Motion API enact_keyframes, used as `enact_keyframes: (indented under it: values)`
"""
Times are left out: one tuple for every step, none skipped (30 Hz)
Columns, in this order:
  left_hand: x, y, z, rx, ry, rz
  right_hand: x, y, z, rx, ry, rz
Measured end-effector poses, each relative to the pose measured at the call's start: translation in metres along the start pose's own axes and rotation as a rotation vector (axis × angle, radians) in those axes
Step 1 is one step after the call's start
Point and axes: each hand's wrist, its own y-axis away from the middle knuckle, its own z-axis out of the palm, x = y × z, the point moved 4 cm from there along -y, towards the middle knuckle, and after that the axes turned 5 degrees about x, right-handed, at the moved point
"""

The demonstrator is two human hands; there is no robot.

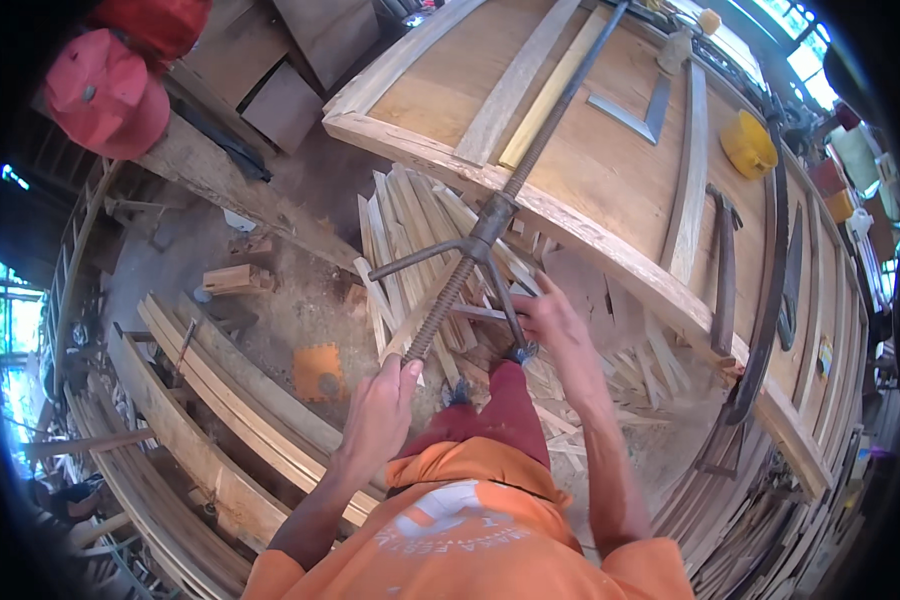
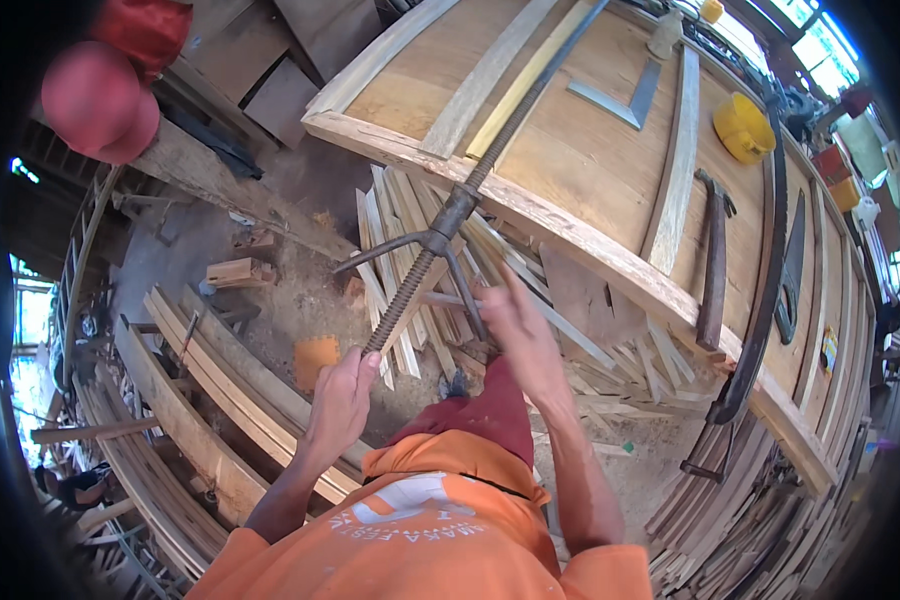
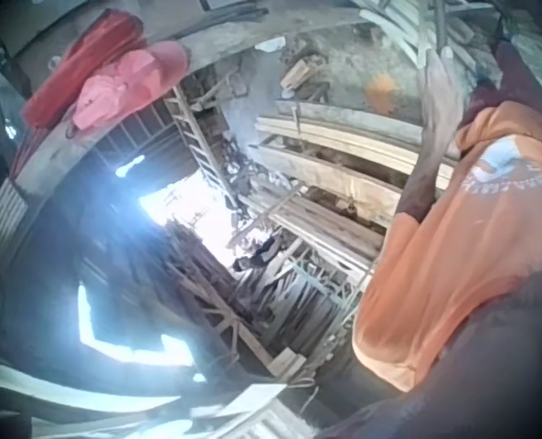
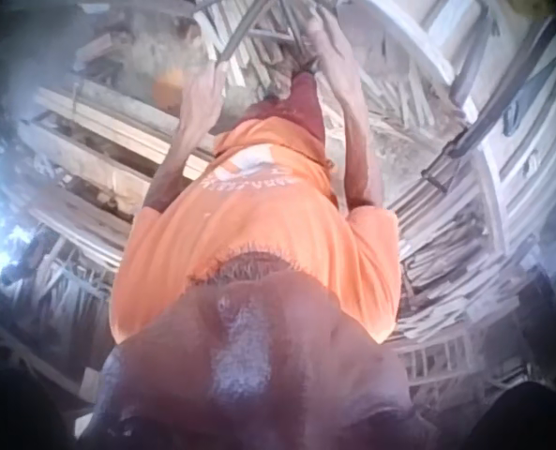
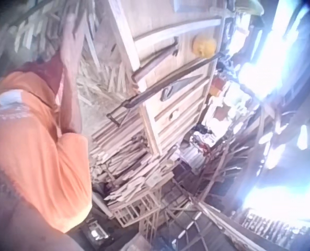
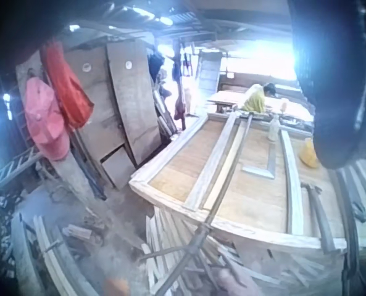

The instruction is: The person tightens a screw clamp onto a wooden frame, taps the frame with a hammer, and checks the corner alignment using an L-square.

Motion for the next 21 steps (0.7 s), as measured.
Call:
enact_keyframes:
  values:
    - [0.000, 0.001, 0.000, -0.007, 0.002, 0.016, -0.009, 0.001, 0.001, 0.016, 0.002, -0.006]
    - [-0.003, 0.001, 0.000, -0.020, 0.023, -0.020, -0.014, 0.002, 0.013, -0.091, 0.200, 0.005]
    - [-0.004, -0.001, 0.002, -0.031, 0.040, -0.065, -0.015, 0.000, 0.021, -0.206, 0.392, 0.023]
    - [-0.006, -0.003, 0.003, -0.033, 0.034, -0.063, -0.016, -0.001, 0.023, -0.202, 0.385, 0.024]
    - [-0.011, -0.003, 0.005, -0.030, 0.039, -0.071, -0.019, -0.001, 0.023, -0.121, 0.380, -0.059]
    - [-0.014, -0.003, 0.005, -0.023, 0.045, -0.082, -0.021, -0.002, 0.025, -0.043, 0.373, -0.141]
    - [-0.015, 0.001, 0.001, -0.011, 0.033, -0.096, -0.017, 0.000, 0.037, -0.059, 0.357, -0.142]
    - [-0.014, 0.001, 0.001, 0.004, 0.022, -0.069, -0.009, 0.001, 0.042, 0.064, 0.305, -0.264]
    - [-0.013, 0.000, 0.001, 0.020, 0.013, -0.042, 0.007, 0.002, 0.045, 0.187, 0.250, -0.386]
    - [-0.004, -0.001, 0.006, 0.004, 0.015, -0.025, 0.104, 0.004, 0.056, -0.020, 0.481, -0.214]
    - [0.010, -0.003, 0.014, -0.033, -0.011, -0.006, 0.196, 0.008, 0.055, -0.240, 0.740, -0.073]
    - [0.011, -0.003, 0.007, -0.039, -0.058, -0.019, 0.244, 0.037, 0.058, -0.223, 0.626, -0.071]
    - [0.009, -0.008, -0.002, -0.036, -0.067, -0.002, 0.269, 0.058, 0.058, -0.195, 0.512, -0.079]
    - [0.013, -0.014, 0.004, -0.010, -0.020, 0.033, 0.264, 0.054, 0.034, -0.188, 0.565, -0.078]
    - [0.010, -0.007, 0.009, 0.009, 0.020, 0.034, 0.250, 0.068, 0.016, -0.208, 0.611, -0.055]
    - [-0.001, 0.010, 0.004, 0.008, 0.008, -0.008, 0.170, 0.057, 0.006, -0.037, 0.409, 0.080]
    - [-0.007, 0.008, -0.001, 0.031, 0.003, -0.023, 0.084, 0.048, -0.007, 0.161, 0.185, 0.183]
    - [-0.005, 0.000, 0.001, 0.037, 0.008, -0.012, 0.019, 0.035, -0.021, 0.322, 0.128, -0.068]
    - [-0.003, 0.001, 0.002, 0.034, 0.014, -0.006, -0.033, 0.034, -0.028, 0.469, 0.071, -0.311]
    - [-0.001, 0.002, 0.001, 0.034, 0.011, -0.010, -0.079, 0.034, -0.024, 0.389, 0.140, -0.475]
    - [0.005, -0.002, 0.006, 0.019, 0.022, 0.013, -0.113, 0.034, -0.023, 0.329, 0.233, -0.645]
